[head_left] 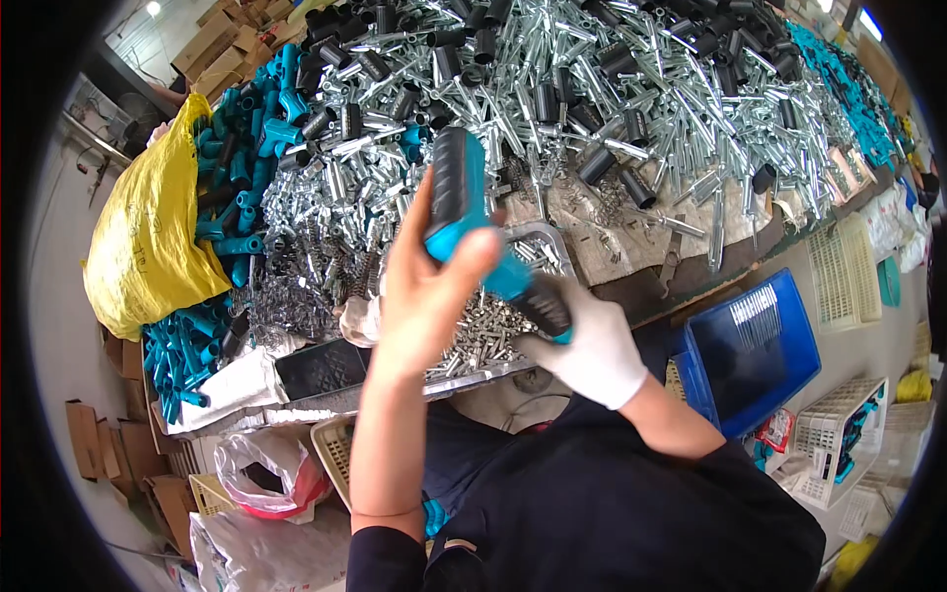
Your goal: The person assembles screwdriver components by hand, inserting metal screwdriver shafts into plastic screwdriver handles.
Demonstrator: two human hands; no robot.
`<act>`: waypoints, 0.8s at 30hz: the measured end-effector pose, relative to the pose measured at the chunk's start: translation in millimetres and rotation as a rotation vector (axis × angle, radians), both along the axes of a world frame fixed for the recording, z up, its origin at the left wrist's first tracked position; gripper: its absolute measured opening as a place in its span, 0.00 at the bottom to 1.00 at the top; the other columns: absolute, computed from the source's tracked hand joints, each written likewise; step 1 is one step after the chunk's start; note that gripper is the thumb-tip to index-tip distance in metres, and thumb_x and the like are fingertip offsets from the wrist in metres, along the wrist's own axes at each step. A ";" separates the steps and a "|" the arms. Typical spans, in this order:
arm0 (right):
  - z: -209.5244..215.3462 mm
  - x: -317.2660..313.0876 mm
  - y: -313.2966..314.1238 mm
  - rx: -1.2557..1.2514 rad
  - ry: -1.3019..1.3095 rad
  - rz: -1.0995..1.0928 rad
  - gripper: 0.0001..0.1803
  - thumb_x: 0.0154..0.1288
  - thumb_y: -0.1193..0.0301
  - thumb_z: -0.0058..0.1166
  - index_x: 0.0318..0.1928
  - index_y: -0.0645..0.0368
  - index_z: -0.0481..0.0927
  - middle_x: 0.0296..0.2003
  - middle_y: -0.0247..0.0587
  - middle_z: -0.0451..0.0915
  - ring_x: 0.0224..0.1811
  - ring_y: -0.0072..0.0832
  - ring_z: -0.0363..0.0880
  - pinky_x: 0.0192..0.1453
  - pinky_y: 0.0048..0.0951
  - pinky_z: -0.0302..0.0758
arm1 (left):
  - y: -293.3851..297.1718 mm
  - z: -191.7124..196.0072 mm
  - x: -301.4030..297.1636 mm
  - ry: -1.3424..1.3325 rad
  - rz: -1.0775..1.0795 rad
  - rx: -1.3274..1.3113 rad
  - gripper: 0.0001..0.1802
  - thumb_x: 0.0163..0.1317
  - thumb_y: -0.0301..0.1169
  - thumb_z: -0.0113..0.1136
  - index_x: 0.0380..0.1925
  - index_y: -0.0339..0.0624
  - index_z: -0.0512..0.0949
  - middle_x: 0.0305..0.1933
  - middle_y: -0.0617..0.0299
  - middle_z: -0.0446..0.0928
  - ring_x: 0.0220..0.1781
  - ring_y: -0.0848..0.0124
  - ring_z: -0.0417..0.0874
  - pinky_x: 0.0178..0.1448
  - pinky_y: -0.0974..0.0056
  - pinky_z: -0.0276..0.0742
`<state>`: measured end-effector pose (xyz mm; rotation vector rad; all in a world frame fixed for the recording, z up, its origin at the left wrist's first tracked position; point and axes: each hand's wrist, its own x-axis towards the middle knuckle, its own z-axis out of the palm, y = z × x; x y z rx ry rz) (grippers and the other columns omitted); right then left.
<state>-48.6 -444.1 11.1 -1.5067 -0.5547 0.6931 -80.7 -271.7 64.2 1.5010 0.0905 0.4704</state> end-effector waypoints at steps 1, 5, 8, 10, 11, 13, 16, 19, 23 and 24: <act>-2.4 -3.4 4.8 -0.220 -0.492 -0.121 0.26 0.58 0.62 0.64 0.52 0.64 0.73 0.28 0.46 0.80 0.23 0.36 0.79 0.37 0.34 0.79 | -6.2 8.4 5.7 0.064 -0.054 -0.126 0.38 0.63 0.41 0.62 0.66 0.32 0.60 0.55 0.42 0.77 0.42 0.67 0.82 0.48 0.64 0.79; 4.2 -1.8 -3.8 -0.038 -0.243 0.151 0.26 0.58 0.62 0.63 0.53 0.61 0.73 0.26 0.43 0.79 0.21 0.33 0.78 0.33 0.33 0.78 | -7.8 12.7 16.1 -0.085 -0.367 -0.542 0.32 0.60 0.39 0.58 0.58 0.25 0.67 0.47 0.39 0.80 0.20 0.71 0.80 0.30 0.69 0.79; 4.3 1.4 -8.4 -0.018 -0.253 0.141 0.26 0.58 0.65 0.63 0.55 0.60 0.73 0.26 0.42 0.79 0.21 0.31 0.79 0.31 0.32 0.78 | -16.7 33.9 21.4 -0.084 -0.079 -0.216 0.29 0.58 0.36 0.58 0.55 0.24 0.70 0.46 0.40 0.81 0.20 0.70 0.81 0.30 0.68 0.80; -11.4 -2.9 2.5 -0.092 -0.477 -0.219 0.16 0.60 0.69 0.61 0.47 0.62 0.76 0.19 0.39 0.76 0.17 0.29 0.76 0.25 0.30 0.74 | -24.9 37.4 33.1 -0.100 -0.011 -0.135 0.28 0.57 0.34 0.59 0.53 0.24 0.71 0.46 0.42 0.81 0.22 0.71 0.81 0.30 0.67 0.79; -9.8 -4.9 -4.6 0.071 0.121 0.148 0.13 0.62 0.69 0.61 0.44 0.62 0.76 0.17 0.36 0.73 0.14 0.25 0.71 0.21 0.28 0.69 | -15.7 28.2 41.6 -0.072 -0.232 -0.225 0.29 0.56 0.35 0.59 0.54 0.25 0.71 0.46 0.42 0.81 0.24 0.71 0.82 0.32 0.67 0.79; -11.6 -11.6 -13.7 0.432 0.927 0.636 0.10 0.67 0.67 0.59 0.39 0.62 0.77 0.13 0.27 0.64 0.10 0.14 0.57 0.14 0.19 0.52 | -9.5 20.0 57.6 -0.034 -0.512 -0.354 0.31 0.57 0.39 0.58 0.56 0.27 0.71 0.48 0.42 0.81 0.25 0.68 0.83 0.35 0.67 0.79; -18.2 10.6 -30.7 0.249 0.797 0.467 0.10 0.66 0.69 0.58 0.41 0.64 0.77 0.13 0.27 0.64 0.10 0.14 0.57 0.13 0.20 0.52 | -1.7 1.6 76.5 0.030 -0.385 -0.054 0.34 0.67 0.53 0.51 0.59 0.33 0.70 0.52 0.49 0.80 0.48 0.66 0.82 0.50 0.62 0.76; -24.7 21.8 -46.5 0.381 0.698 0.074 0.13 0.64 0.69 0.56 0.41 0.67 0.77 0.16 0.31 0.68 0.13 0.18 0.64 0.17 0.22 0.58 | 55.5 -47.6 106.0 0.261 -0.097 0.727 0.21 0.71 0.39 0.49 0.59 0.40 0.70 0.59 0.51 0.75 0.61 0.59 0.75 0.61 0.58 0.71; -51.6 27.8 -41.6 0.648 0.422 -0.062 0.24 0.64 0.56 0.59 0.47 0.67 0.77 0.28 0.38 0.74 0.31 0.25 0.76 0.33 0.23 0.71 | 89.4 -114.7 126.7 0.246 -0.006 1.223 0.19 0.59 0.24 0.55 0.53 0.41 0.70 0.54 0.50 0.74 0.58 0.49 0.75 0.60 0.52 0.71; -54.5 28.0 -42.8 0.634 0.355 -0.035 0.30 0.66 0.50 0.55 0.54 0.66 0.75 0.41 0.45 0.78 0.42 0.29 0.77 0.46 0.28 0.74 | 86.9 -115.7 126.6 0.245 -0.026 1.203 0.19 0.60 0.25 0.56 0.52 0.42 0.71 0.54 0.52 0.74 0.57 0.50 0.75 0.60 0.52 0.72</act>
